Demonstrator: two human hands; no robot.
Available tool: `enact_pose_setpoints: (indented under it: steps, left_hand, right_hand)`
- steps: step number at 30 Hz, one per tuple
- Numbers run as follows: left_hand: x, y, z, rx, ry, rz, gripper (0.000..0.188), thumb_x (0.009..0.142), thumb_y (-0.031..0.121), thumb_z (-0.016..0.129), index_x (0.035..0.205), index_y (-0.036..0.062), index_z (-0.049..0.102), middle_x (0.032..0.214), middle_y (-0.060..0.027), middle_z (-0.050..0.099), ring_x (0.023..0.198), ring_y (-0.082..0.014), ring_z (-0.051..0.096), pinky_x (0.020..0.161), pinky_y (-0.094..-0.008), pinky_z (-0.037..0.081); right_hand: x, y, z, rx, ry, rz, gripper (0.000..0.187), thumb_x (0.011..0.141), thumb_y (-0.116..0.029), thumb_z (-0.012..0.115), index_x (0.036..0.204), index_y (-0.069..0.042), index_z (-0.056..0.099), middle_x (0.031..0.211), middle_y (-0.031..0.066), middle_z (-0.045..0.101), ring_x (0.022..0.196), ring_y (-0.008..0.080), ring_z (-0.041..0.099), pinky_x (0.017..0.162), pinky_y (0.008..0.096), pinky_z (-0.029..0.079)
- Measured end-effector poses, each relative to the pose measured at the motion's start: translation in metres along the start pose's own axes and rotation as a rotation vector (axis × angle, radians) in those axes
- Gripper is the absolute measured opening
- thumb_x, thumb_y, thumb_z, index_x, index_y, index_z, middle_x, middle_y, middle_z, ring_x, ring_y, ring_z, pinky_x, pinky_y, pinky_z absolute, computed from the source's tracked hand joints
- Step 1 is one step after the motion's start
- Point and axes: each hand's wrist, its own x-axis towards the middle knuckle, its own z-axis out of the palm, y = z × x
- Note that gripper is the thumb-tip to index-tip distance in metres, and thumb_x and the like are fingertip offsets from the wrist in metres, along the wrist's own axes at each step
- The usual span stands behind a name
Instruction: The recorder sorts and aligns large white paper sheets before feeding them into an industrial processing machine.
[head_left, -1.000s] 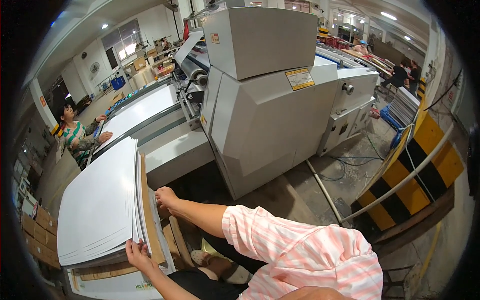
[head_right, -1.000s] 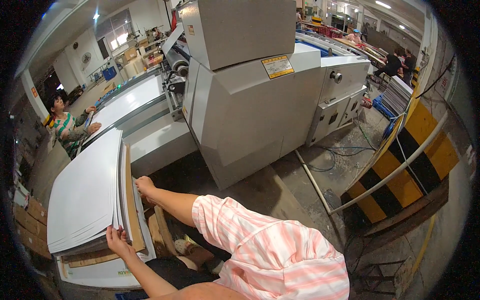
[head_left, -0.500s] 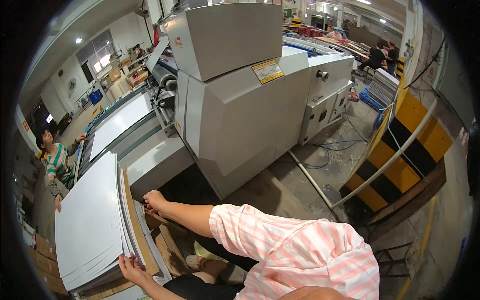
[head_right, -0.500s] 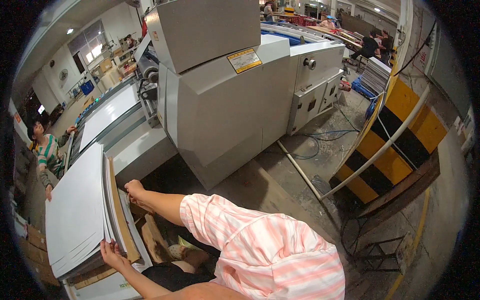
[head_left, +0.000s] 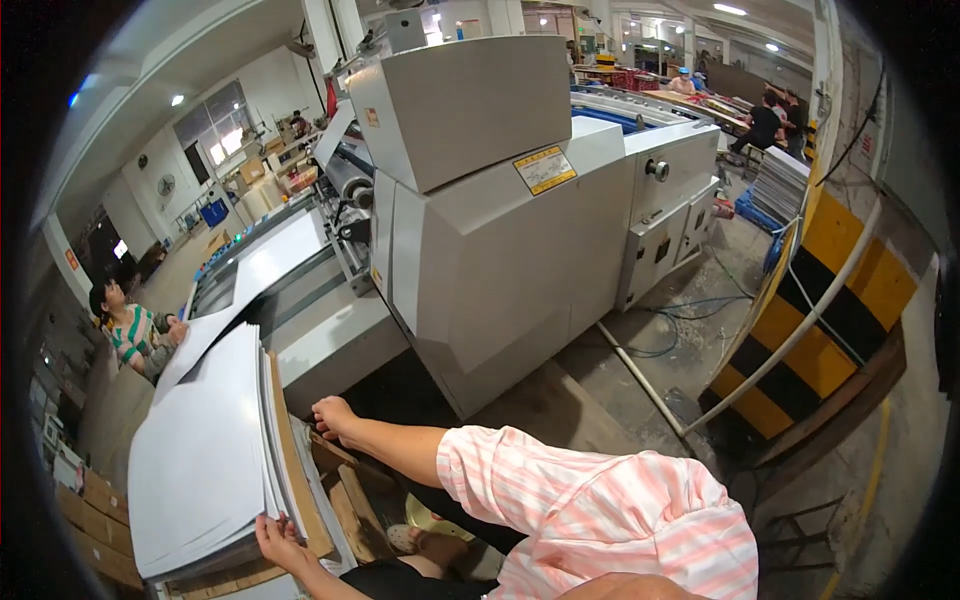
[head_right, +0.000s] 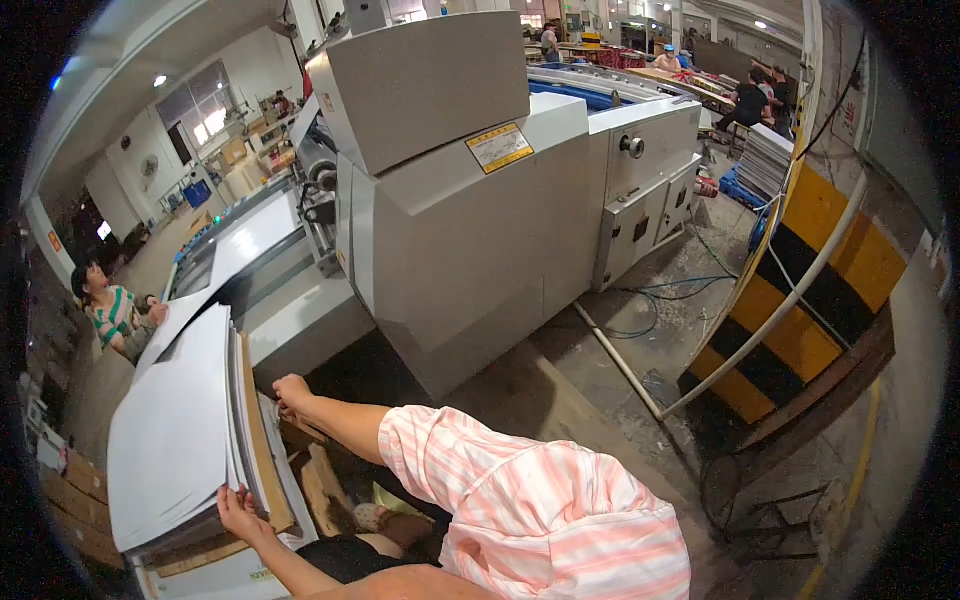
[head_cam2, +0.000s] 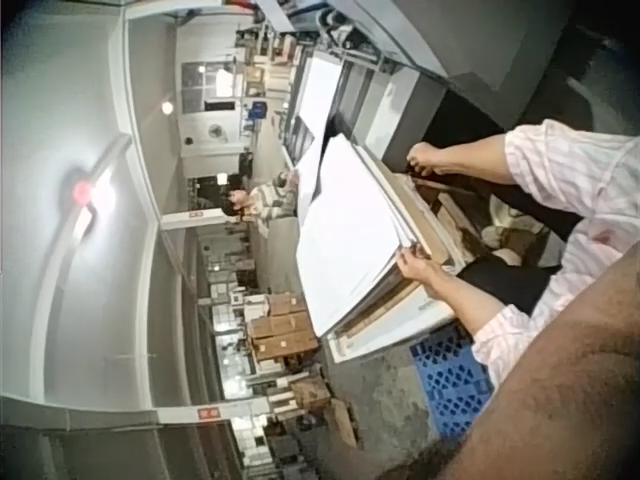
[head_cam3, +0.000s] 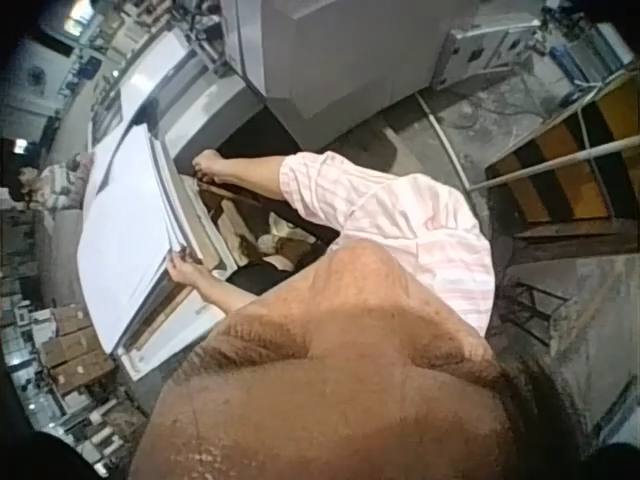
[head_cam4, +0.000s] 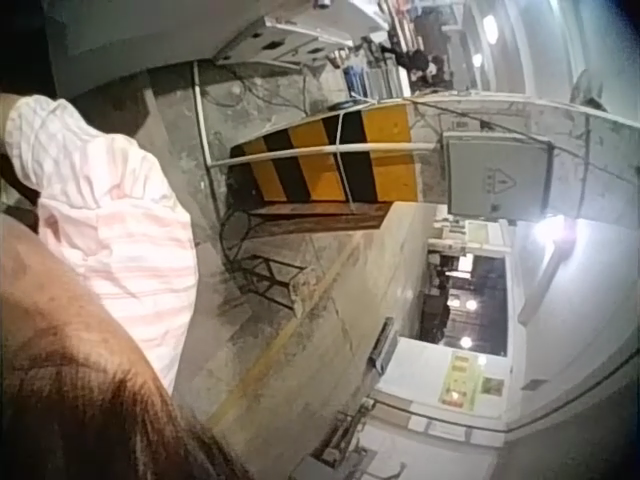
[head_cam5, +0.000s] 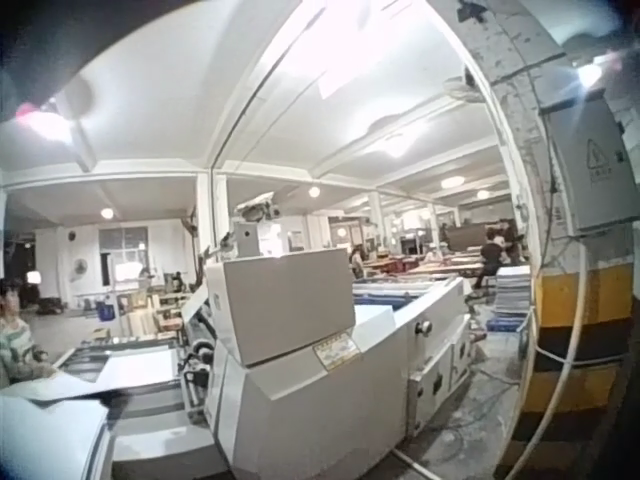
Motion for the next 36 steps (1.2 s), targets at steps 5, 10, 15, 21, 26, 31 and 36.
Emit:
enact_pose_setpoints:
  steps: [5, 10, 15, 21, 26, 31, 36]
  left_hand:
    - [0.017, -0.019, -0.007, 0.080, 0.016, 0.036, 0.028, 0.088, 0.010, 0.048, 0.113, -0.0031, 0.050, 0.081, -0.0085, 0.057, 0.070, -0.0158, 0.058, 0.054, -0.0241, 0.045]
    - [0.004, -0.011, 0.015, 0.120, 0.058, 0.038, 0.024, 0.085, 0.007, 0.044, 0.106, -0.0032, 0.053, 0.077, -0.0086, 0.057, 0.067, -0.0163, 0.058, 0.052, -0.0256, 0.045]
    - [0.002, -0.002, 0.009, 0.197, 0.124, 0.034, 0.027, 0.084, 0.007, 0.044, 0.107, -0.0030, 0.053, 0.077, -0.0082, 0.056, 0.067, -0.0174, 0.059, 0.052, -0.0261, 0.045]
    - [0.000, 0.001, 0.014, 0.180, 0.138, 0.012, 0.028, 0.083, 0.008, 0.044, 0.107, -0.0028, 0.054, 0.078, -0.0079, 0.057, 0.065, -0.0166, 0.059, 0.052, -0.0221, 0.045]
    - [0.011, -0.008, 0.003, 0.050, 0.107, 0.015, 0.030, 0.080, 0.009, 0.047, 0.107, -0.0020, 0.053, 0.078, -0.0081, 0.054, 0.065, -0.0191, 0.060, 0.049, -0.0243, 0.047]
    - [0.007, 0.022, 0.013, -0.034, 0.021, -0.092, 0.023, 0.082, 0.015, 0.051, 0.096, -0.0030, 0.054, 0.084, -0.0081, 0.053, 0.070, -0.0216, 0.059, 0.054, -0.0276, 0.050]
    - [0.020, 0.007, 0.012, -0.263, 0.092, -0.058, 0.021, 0.083, 0.019, 0.055, 0.089, -0.0006, 0.057, 0.086, -0.0073, 0.057, 0.074, -0.0180, 0.056, 0.061, -0.0293, 0.045]
  right_hand:
    - [0.006, 0.007, 0.002, 0.084, 0.023, -0.004, 0.014, 0.078, -0.018, 0.055, 0.070, -0.009, 0.048, 0.061, 0.0022, 0.044, 0.050, 0.0152, 0.045, 0.034, 0.0295, 0.035]
    - [0.009, 0.002, -0.017, 0.007, -0.027, 0.006, 0.015, 0.078, -0.017, 0.054, 0.069, -0.007, 0.047, 0.064, 0.0035, 0.047, 0.049, 0.0157, 0.048, 0.034, 0.0274, 0.035]
    - [-0.005, -0.008, -0.013, -0.046, 0.020, 0.031, 0.013, 0.079, -0.019, 0.054, 0.075, -0.007, 0.050, 0.068, 0.0018, 0.050, 0.051, 0.0132, 0.050, 0.037, 0.0261, 0.039]
    - [-0.011, -0.023, -0.028, -0.003, 0.035, -0.024, 0.012, 0.079, -0.021, 0.055, 0.080, -0.009, 0.052, 0.071, 0.0017, 0.052, 0.055, 0.0138, 0.052, 0.042, 0.0268, 0.042]
    - [-0.012, -0.022, -0.026, -0.013, -0.044, -0.046, 0.010, 0.081, -0.019, 0.053, 0.082, -0.009, 0.052, 0.076, 0.0027, 0.051, 0.061, 0.0148, 0.051, 0.044, 0.0277, 0.041]
    - [-0.025, -0.020, -0.015, -0.044, -0.036, -0.262, 0.020, 0.082, -0.013, 0.054, 0.100, -0.006, 0.057, 0.080, 0.0034, 0.057, 0.065, 0.0126, 0.055, 0.052, 0.0254, 0.045]
    - [-0.041, -0.028, 0.030, -0.057, -0.263, -0.396, 0.024, 0.086, -0.012, 0.050, 0.107, -0.002, 0.057, 0.089, 0.0053, 0.061, 0.073, 0.0104, 0.057, 0.063, 0.0237, 0.046]
